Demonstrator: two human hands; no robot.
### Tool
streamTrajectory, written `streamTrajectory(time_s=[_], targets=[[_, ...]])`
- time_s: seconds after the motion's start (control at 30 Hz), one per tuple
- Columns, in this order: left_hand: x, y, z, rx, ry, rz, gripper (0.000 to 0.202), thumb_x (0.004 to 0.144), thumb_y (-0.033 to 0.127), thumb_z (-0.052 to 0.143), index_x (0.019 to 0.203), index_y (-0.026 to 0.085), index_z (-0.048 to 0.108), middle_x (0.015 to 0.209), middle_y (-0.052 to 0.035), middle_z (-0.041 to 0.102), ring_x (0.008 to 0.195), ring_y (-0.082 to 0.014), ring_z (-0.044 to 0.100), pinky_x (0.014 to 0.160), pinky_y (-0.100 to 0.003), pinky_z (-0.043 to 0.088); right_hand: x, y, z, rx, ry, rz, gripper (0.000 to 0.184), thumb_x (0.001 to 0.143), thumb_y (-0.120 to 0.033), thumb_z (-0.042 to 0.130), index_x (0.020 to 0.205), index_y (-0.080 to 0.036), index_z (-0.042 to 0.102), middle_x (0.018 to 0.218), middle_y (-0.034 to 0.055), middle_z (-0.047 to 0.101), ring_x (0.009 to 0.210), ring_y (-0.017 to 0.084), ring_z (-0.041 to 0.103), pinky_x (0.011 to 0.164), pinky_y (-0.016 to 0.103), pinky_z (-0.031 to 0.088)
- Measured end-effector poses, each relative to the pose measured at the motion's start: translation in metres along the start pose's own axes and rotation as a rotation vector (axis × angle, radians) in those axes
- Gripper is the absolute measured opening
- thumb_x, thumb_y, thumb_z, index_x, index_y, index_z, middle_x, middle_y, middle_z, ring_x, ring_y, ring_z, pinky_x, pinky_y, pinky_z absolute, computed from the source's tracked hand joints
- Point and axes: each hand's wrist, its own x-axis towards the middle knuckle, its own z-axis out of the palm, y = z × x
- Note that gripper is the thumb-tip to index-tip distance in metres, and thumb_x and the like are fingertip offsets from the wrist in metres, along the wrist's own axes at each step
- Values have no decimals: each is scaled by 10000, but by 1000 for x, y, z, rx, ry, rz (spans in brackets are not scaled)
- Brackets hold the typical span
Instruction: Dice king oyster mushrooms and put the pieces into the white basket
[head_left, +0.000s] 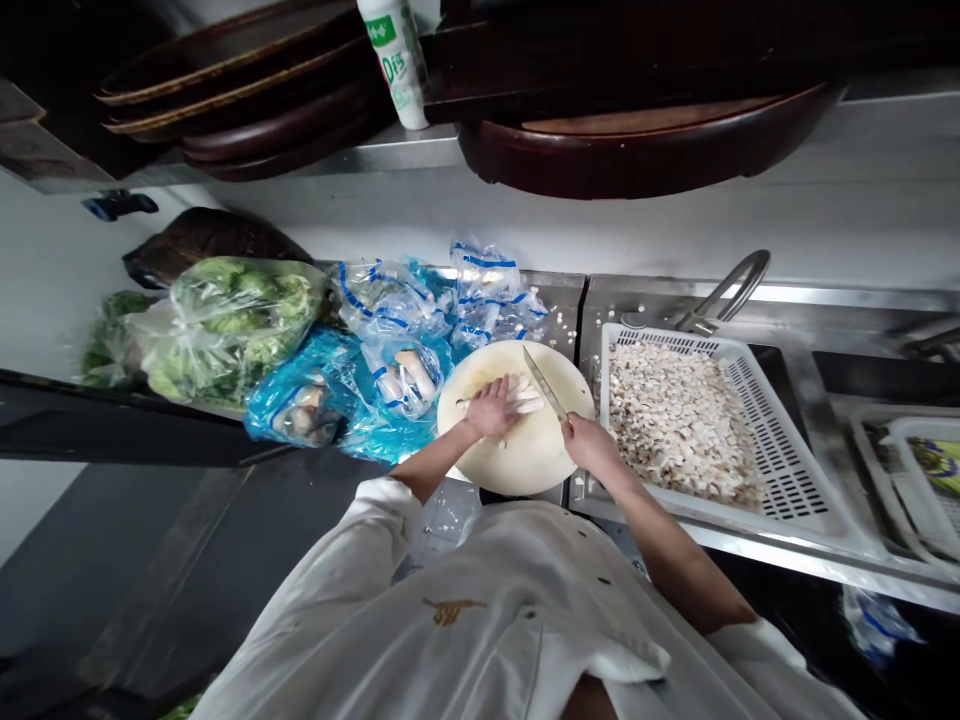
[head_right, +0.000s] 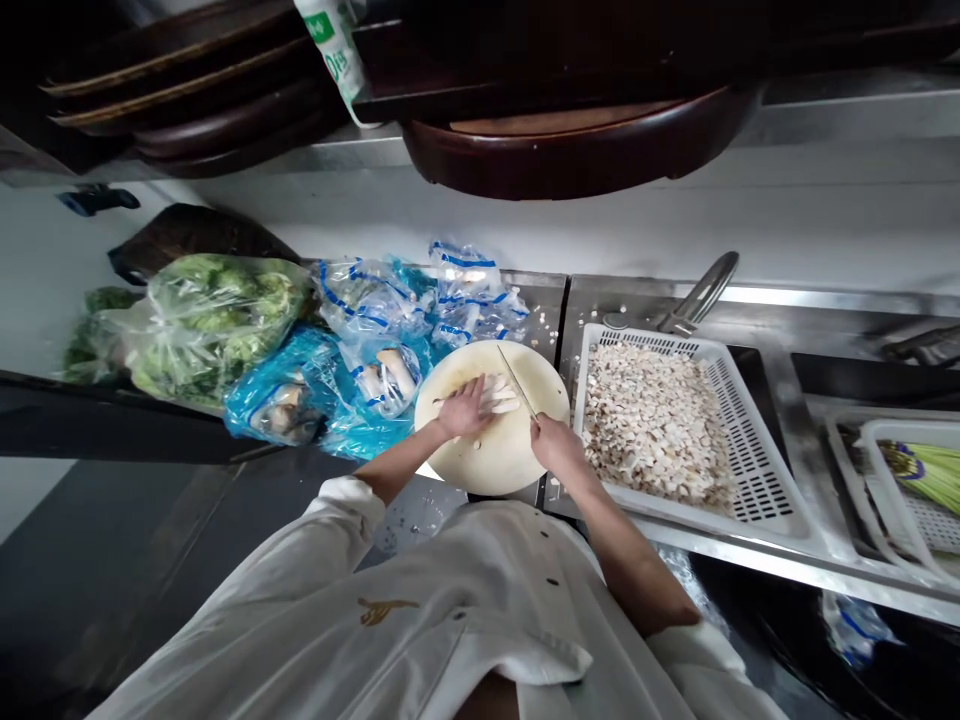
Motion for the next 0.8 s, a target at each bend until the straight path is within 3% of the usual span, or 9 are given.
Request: streamTrajectory(time_s=[0.1, 0.3, 0.43, 0.57, 0.7, 0.8], targets=[[5, -12, -3, -58, -8, 0, 996, 927, 710, 615, 1696, 189, 255, 1670, -171, 411, 1490, -369, 442, 1212, -459, 394, 4, -12, -4, -5, 6, -2, 460, 1147, -429, 290, 1244, -192, 671, 1149, 153, 776, 1067, 244, 725, 860, 288, 448], [5, -16, -7, -92, 1, 37, 933, 934, 696, 606, 1652, 166, 338, 1653, -171, 429, 1488, -375, 427, 1207, -497, 384, 26, -44, -5, -39, -70, 89, 439, 1138, -382, 303, 1278, -178, 666, 1212, 183, 758, 1108, 276, 733, 892, 331, 475], [3, -18, -6, -132, -16, 52, 909, 965, 698, 537, 1664, 162, 317, 1650, -174, 429, 1489, -371, 420, 1210, -476, 367, 26, -46, -5, -40, -5, 69, 473, 1140, -432, 292, 1272, -196, 681, 1213, 175, 759, 1137, 270, 716, 935, 324, 471], [-1, -17, 0, -119, 44, 53, 866, 1008, 633, 478, 1677, 120, 281, 1662, -197, 404, 1503, -383, 387, 1234, -497, 320, 28, -53, -1, -74, -40, 106, 461, 1143, -385, 288, 1306, -180, 667, 1207, 167, 764, 1141, 263, 717, 937, 316, 466], [-4, -18, 0, -134, 23, 61, 916, 968, 684, 537, 1647, 102, 338, 1622, -218, 444, 1484, -395, 410, 1210, -488, 356, 31, -57, -3, -101, -34, 106, 463, 1143, -422, 300, 1264, -185, 678, 1215, 171, 761, 1136, 267, 717, 936, 320, 463], [-8, -22, 0, -144, 37, 81, 839, 987, 643, 536, 1628, 125, 376, 1633, -201, 434, 1497, -381, 404, 1226, -473, 347, 30, -58, -3, -93, -1, 78, 478, 1145, -439, 288, 1267, -188, 675, 1193, 172, 765, 1134, 270, 717, 941, 319, 459]])
